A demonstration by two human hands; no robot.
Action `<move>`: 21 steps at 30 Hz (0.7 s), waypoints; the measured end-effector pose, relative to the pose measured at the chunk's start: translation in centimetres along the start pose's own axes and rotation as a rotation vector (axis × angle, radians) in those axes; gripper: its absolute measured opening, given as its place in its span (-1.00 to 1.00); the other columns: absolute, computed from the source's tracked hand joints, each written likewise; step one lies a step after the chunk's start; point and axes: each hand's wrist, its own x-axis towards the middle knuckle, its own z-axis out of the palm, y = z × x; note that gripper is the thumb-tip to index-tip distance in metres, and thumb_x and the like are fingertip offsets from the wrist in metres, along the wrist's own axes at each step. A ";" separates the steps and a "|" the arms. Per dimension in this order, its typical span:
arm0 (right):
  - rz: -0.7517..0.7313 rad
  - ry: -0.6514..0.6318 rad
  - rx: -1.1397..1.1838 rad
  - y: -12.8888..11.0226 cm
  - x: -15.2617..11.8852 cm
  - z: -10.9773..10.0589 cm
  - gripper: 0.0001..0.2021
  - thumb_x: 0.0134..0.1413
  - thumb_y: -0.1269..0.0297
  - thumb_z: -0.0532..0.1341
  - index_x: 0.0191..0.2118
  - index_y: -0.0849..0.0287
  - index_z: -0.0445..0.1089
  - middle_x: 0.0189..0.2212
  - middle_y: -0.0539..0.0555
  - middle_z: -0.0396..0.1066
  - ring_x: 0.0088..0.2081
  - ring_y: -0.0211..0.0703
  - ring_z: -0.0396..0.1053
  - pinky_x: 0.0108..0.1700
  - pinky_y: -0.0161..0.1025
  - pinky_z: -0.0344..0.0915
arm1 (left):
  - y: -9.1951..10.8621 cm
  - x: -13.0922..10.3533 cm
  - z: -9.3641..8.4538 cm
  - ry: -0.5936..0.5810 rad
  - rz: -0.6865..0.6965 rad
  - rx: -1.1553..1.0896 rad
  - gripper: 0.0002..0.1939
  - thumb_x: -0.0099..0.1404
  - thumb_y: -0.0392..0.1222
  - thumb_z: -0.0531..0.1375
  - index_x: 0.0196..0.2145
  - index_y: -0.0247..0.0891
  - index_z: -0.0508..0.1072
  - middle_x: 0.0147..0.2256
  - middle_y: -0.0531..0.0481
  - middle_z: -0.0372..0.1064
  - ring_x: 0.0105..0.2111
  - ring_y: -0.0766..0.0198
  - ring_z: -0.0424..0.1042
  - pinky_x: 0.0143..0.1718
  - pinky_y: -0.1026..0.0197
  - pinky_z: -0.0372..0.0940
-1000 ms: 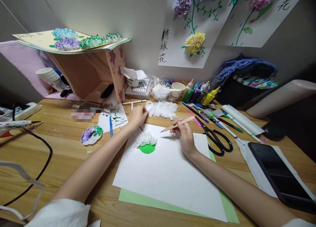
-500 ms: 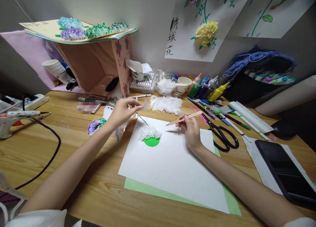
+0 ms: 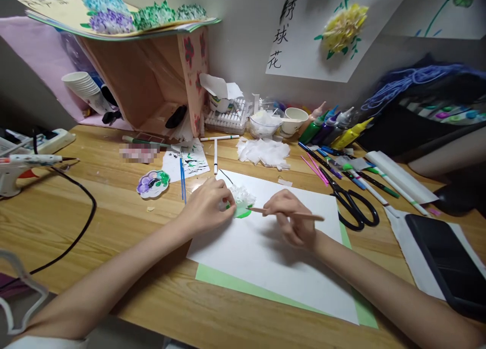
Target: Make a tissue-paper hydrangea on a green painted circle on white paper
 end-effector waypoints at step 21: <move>0.045 -0.189 -0.127 0.8 0.5 1.6 -0.84 0.16 0.49 0.02 -0.19 0.12 0.24 -0.42 0.07 0.37 -0.36 -0.14 0.26 -0.35 -0.20 0.27 | -4.0 0.4 0.0 0.096 -0.194 -0.045 -0.87 0.21 -0.18 0.09 -0.40 -0.23 0.41 -0.43 0.03 0.39 -0.42 0.26 0.33 -0.46 0.26 0.10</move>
